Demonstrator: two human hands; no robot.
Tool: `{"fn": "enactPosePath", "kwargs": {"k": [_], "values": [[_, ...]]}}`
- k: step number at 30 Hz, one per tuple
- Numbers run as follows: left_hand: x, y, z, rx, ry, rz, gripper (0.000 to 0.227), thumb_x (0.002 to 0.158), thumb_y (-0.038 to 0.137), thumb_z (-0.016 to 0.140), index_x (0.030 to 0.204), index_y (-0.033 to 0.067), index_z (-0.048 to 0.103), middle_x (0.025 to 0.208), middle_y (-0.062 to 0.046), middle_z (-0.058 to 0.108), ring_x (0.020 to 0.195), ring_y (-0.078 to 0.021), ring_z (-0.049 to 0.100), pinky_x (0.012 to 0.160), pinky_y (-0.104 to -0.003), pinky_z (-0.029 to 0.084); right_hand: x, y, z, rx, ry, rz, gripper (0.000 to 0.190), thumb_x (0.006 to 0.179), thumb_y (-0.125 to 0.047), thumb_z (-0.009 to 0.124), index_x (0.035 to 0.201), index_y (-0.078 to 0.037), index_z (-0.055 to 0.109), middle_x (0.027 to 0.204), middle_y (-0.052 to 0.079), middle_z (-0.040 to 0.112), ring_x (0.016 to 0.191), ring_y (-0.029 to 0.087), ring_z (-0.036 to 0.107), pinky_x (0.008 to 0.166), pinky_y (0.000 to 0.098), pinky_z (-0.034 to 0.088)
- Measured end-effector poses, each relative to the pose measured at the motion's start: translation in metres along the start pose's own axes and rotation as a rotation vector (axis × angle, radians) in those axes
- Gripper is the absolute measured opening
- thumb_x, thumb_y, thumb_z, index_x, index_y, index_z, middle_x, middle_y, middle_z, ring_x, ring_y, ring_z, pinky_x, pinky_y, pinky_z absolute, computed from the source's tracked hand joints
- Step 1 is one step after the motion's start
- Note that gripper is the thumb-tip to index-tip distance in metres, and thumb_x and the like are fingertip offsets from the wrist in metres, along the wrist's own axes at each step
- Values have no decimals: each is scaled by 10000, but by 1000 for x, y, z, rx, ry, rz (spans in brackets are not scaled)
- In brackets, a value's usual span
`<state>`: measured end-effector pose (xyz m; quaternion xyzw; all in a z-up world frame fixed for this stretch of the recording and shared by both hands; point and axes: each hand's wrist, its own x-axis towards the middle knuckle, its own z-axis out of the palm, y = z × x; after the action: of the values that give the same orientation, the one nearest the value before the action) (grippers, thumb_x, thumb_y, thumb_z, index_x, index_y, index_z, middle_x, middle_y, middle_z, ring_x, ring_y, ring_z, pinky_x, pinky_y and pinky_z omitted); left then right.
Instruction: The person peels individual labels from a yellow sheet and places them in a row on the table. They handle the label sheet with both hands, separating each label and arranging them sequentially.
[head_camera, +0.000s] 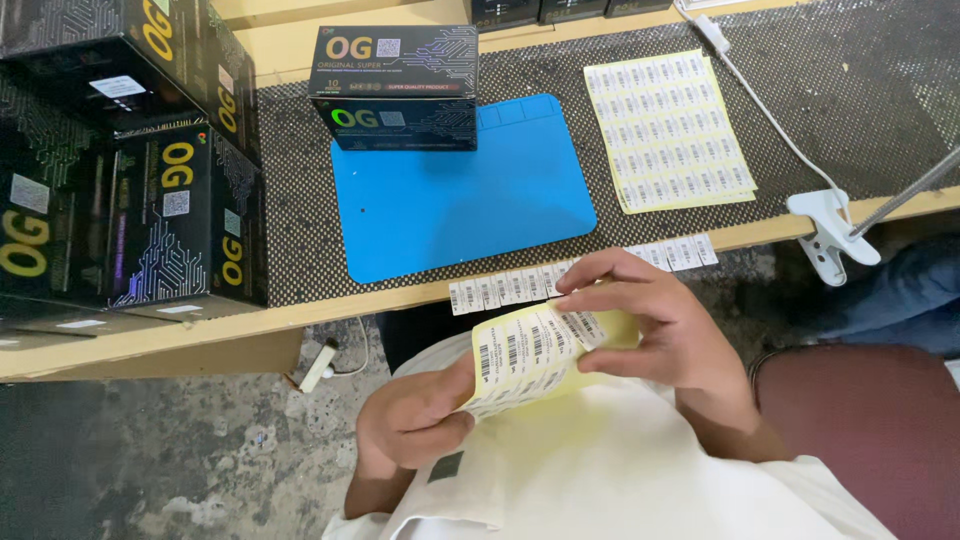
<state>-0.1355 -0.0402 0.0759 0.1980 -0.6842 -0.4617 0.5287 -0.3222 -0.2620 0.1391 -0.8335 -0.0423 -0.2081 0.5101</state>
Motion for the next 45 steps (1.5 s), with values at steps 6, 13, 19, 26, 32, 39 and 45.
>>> {"fn": "enactPosePath", "kwargs": {"k": [6, 13, 19, 26, 32, 39, 45], "values": [[-3, 1, 0, 30, 11, -35, 716, 1040, -4, 289, 1651, 37, -82, 1766, -160, 42, 1674, -366, 104, 1382, -499, 166, -3, 11, -3, 87, -44, 18, 349, 860, -212, 807, 1196, -128, 761, 1273, 137, 640, 1086, 236, 671, 956, 343, 523], [-6, -2, -1, 30, 16, 12, 717, 1045, -56, 269, 1665, 62, -71, 1775, -133, -7, 1692, -331, 40, 1395, -427, 131, -1, 5, 2, 37, -23, -39, 381, 871, -224, 804, 1229, -119, 726, 1263, 137, 643, 1165, 263, 671, 1059, 396, 529], [-10, -3, -7, 53, 40, 10, 690, 1062, 43, 305, 1650, 9, -54, 1758, -163, 15, 1671, -376, 59, 1399, -592, 130, 0, 5, 0, -43, 37, -32, 426, 793, -212, 865, 1186, -104, 742, 1247, 131, 685, 1143, 249, 678, 1014, 379, 555], [-10, -8, -5, -131, 24, 90, 722, 1069, -30, 291, 1673, 99, -82, 1774, -92, -52, 1685, -326, -9, 1411, -558, 80, 2, 4, 1, -25, 0, -81, 358, 815, -167, 846, 1153, -98, 751, 1253, 128, 685, 1154, 265, 690, 1004, 381, 597], [-21, -34, 5, -326, 151, 78, 850, 931, -170, 411, 1630, 51, -20, 1701, -246, 59, 1538, -459, 38, 1223, -750, 53, 4, 11, 10, 85, 122, -136, 273, 714, -49, 895, 963, 5, 799, 1081, 226, 754, 1030, 391, 703, 942, 508, 546], [-27, -45, 2, -399, 154, -39, 837, 904, -156, 429, 1622, 14, 33, 1680, -278, 113, 1516, -483, 89, 1208, -749, 80, 6, 15, 9, 18, 151, -179, 280, 713, -50, 901, 966, 7, 796, 1033, 205, 770, 1003, 400, 719, 954, 522, 555], [-31, -48, -1, -450, 159, -136, 830, 882, -143, 444, 1615, -18, 78, 1661, -305, 159, 1497, -503, 133, 1196, -748, 103, 7, 17, 13, -1, 179, -190, 247, 722, -116, 901, 922, -1, 812, 965, 183, 781, 979, 404, 719, 941, 505, 565]]}}
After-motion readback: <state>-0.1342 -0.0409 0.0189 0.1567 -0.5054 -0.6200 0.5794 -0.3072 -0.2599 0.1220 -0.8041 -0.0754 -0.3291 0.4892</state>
